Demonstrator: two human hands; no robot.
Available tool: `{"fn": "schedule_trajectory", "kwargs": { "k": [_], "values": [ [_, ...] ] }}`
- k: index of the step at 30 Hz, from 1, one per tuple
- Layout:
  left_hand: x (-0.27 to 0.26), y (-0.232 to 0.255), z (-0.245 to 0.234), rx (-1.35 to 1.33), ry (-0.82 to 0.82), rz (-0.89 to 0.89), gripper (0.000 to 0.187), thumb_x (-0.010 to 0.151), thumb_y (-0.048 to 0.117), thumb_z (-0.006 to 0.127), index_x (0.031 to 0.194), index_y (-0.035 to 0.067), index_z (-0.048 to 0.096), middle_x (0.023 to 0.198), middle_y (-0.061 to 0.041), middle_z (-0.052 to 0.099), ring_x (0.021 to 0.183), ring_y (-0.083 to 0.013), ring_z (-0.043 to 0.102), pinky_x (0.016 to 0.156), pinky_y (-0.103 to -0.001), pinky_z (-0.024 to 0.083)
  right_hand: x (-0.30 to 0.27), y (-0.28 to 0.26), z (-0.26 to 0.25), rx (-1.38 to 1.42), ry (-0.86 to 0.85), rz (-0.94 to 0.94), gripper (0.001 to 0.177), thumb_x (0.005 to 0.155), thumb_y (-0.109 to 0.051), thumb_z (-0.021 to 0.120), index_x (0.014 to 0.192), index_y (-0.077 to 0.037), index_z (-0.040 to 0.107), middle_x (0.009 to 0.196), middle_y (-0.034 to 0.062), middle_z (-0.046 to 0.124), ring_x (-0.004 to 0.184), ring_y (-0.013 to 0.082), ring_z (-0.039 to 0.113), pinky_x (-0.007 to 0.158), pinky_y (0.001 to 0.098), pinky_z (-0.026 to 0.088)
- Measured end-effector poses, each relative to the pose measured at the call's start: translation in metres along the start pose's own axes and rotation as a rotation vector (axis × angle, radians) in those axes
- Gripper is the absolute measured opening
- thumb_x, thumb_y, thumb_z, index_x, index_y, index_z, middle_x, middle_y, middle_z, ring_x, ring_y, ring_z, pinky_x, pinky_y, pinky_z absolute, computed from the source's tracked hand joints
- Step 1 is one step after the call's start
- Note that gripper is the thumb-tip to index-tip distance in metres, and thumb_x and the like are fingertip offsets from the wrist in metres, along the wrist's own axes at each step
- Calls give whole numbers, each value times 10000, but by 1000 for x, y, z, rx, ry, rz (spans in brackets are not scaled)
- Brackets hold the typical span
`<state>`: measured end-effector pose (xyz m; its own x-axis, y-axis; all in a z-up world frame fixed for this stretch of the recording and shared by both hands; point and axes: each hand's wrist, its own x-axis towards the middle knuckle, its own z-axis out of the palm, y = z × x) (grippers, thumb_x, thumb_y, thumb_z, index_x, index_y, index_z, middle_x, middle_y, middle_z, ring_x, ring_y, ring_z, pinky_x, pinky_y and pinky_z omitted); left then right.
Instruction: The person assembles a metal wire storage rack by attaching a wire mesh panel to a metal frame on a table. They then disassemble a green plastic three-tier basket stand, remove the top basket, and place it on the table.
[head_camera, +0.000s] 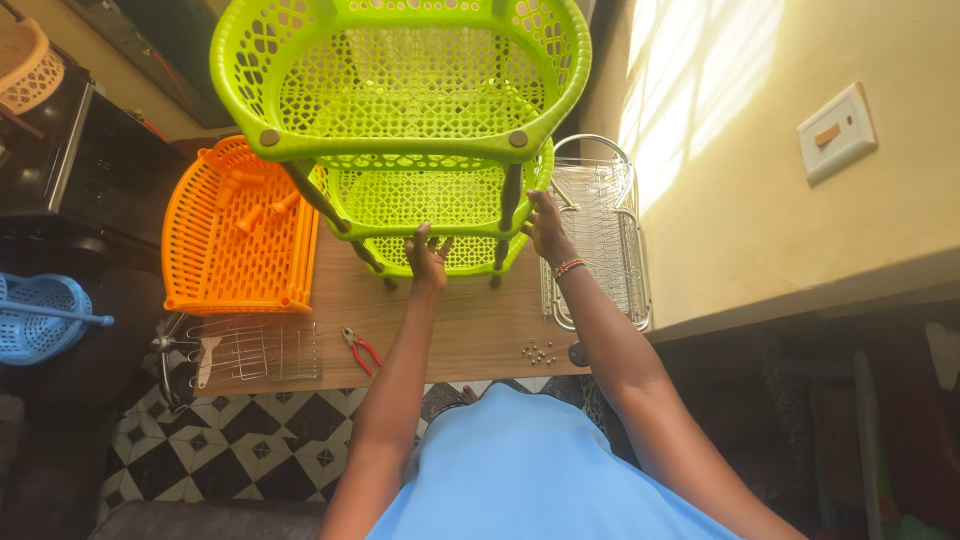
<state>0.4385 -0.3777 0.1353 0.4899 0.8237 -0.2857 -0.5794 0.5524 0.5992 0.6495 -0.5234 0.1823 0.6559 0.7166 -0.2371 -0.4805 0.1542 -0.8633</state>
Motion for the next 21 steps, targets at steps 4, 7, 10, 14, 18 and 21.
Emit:
{"fn": "schedule_trajectory", "kwargs": {
  "k": [4,7,10,14,18,21],
  "values": [
    [5,0,1,15,18,-28,697,803,285,786,1331,147,353,1286,-73,488,1169,-235,566,957,-492,595,-5,-3,10,-50,58,-32,621,883,-463,624,1393,-151,458,1313,63,501,1144,240,619,848,447,587],
    [2,0,-1,32,26,-39,757,795,297,809,1365,140,337,1317,-90,490,1191,-242,566,981,-481,590,-8,-2,15,-41,85,-40,636,890,-480,617,1395,-126,462,1298,90,528,1135,256,633,838,464,613],
    [-3,-2,-2,50,32,-39,773,806,303,826,1372,112,336,1317,-103,492,1202,-247,571,991,-476,559,-10,1,17,-52,123,-44,650,897,-493,606,1407,-113,469,1266,103,563,1125,252,642,837,455,623],
    [-2,2,-1,65,8,-49,796,804,303,845,1383,99,339,1306,-102,506,1185,-235,584,1016,-457,582,-9,1,16,-116,159,-47,690,909,-528,606,1449,-117,485,1265,87,595,1127,232,653,841,417,610],
    [-3,10,-5,118,-26,-76,870,774,309,855,1415,123,297,1310,-90,542,1177,-224,588,1000,-443,560,-13,5,17,-112,200,-57,696,941,-579,562,1467,-133,466,1290,73,603,1139,225,650,865,400,585],
    [-4,12,-9,168,-24,-115,1048,769,324,865,1524,100,172,1350,-104,552,1206,-259,580,986,-438,551,-25,15,20,-60,227,-93,681,990,-588,502,1472,-112,444,1321,101,595,1172,256,639,909,419,568]
  ]
}}
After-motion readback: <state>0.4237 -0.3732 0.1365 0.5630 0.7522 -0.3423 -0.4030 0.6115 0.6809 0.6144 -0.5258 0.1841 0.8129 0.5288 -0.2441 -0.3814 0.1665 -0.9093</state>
